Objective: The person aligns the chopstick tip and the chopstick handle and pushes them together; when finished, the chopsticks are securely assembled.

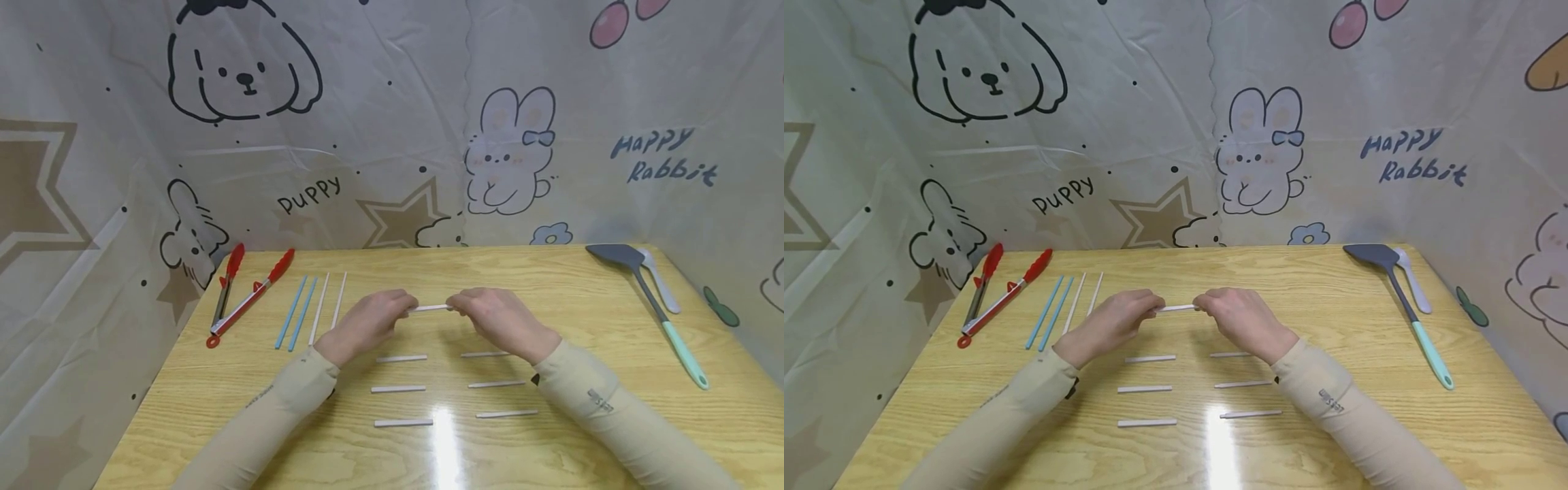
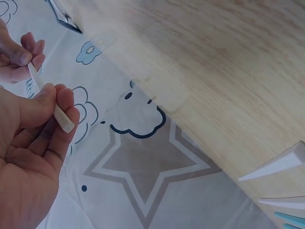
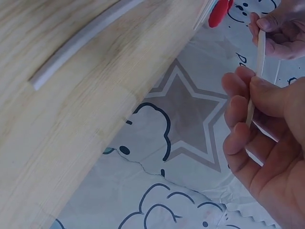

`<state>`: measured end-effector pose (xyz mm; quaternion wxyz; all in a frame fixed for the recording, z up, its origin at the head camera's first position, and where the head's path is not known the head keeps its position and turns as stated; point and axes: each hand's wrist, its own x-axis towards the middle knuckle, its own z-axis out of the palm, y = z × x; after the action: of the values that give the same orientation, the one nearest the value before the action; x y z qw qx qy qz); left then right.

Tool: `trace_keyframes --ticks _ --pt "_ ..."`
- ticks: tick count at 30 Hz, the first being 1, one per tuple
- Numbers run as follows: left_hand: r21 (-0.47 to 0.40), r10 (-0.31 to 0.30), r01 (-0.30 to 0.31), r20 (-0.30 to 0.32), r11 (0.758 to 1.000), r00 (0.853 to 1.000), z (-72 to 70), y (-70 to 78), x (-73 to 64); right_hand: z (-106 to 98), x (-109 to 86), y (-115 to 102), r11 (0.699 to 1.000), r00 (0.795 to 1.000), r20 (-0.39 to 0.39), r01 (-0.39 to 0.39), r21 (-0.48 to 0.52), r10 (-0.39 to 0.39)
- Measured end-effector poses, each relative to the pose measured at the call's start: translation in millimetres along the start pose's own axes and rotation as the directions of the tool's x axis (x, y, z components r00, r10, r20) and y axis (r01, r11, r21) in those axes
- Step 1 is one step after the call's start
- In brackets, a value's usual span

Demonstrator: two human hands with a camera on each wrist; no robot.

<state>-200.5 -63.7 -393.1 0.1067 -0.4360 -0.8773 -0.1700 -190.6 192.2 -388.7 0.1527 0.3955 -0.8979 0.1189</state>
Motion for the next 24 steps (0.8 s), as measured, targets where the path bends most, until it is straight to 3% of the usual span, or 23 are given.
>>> trace_keyframes --ticks 16,24 --pt "-0.045 0.005 -0.008 -0.065 0.999 0.998 -2.5 3.5 2.0 -4.3 2.2 0.1 0.999 0.998 -0.062 0.017 -0.03 -0.019" --pt "-0.038 -0.037 0.036 -0.005 0.999 0.999 -5.6 6.1 1.1 -3.3 0.6 -1.0 0.999 0.998 -0.05 0.035 -0.033 -0.036"
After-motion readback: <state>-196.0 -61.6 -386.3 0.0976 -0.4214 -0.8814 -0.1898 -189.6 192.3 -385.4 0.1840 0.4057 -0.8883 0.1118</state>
